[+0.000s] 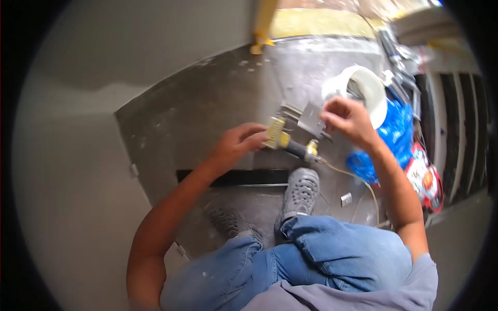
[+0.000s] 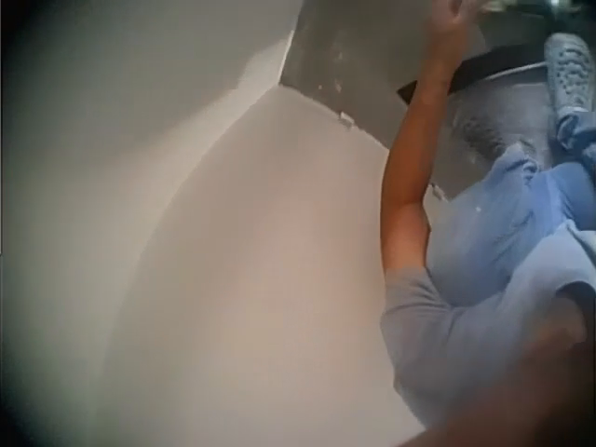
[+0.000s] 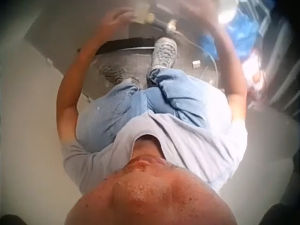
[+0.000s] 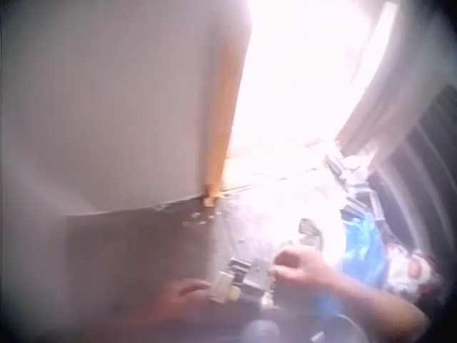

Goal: Installing baseboard or trim using a pneumatic nail gun and adhesive.

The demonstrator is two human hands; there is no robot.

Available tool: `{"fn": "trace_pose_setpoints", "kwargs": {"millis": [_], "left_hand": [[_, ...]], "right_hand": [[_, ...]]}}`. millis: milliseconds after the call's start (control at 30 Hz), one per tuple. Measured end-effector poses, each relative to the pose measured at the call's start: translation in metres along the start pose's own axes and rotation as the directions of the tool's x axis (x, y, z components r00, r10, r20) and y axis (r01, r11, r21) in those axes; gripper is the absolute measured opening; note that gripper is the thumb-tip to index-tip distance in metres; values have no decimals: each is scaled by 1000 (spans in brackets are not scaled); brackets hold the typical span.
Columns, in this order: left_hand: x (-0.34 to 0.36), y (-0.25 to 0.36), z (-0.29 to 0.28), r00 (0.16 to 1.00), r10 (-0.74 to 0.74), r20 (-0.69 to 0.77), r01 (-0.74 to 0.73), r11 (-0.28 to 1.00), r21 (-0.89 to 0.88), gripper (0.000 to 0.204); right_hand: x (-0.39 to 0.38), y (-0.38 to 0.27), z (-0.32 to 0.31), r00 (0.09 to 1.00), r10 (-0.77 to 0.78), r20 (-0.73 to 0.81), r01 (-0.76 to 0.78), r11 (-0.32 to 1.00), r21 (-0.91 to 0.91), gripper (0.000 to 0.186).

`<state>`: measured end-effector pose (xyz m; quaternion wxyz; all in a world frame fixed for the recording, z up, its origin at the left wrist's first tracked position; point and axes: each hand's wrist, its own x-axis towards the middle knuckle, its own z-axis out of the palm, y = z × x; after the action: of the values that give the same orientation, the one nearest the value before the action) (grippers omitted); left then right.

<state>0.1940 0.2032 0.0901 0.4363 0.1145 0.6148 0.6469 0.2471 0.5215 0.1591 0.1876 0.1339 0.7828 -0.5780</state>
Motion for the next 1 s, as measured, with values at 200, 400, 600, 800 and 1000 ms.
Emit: {"fn": "trace_pose_setpoints", "kwargs": {"millis": [200, 400, 600, 800, 1000], "left_hand": [[-31, -14, -13, 992, -12, -124, 10, 1000, -16, 16], [-44, -47, -51, 989, -54, -139, 67, 994, 88, 12], [-23, -54, -156, 796, 192, -574, 193, 819, 541, 24], [12, -58, -276, 551, 475, -686, 233, 702, 673, 30], [54, -59, -272, 399, 470, -788, 268, 762, 590, 32]], "right_hand": [[18, -9, 113, 972, -149, 180, 184, 963, -197, 15], [30, -3, 145, 928, -261, 264, 329, 909, -257, 23], [25, 5, 123, 936, -209, 284, 313, 864, -395, 28], [-14, 31, 84, 956, -19, 294, 175, 838, -516, 29], [-58, 35, 47, 928, 70, 365, 210, 711, -671, 30]]}}
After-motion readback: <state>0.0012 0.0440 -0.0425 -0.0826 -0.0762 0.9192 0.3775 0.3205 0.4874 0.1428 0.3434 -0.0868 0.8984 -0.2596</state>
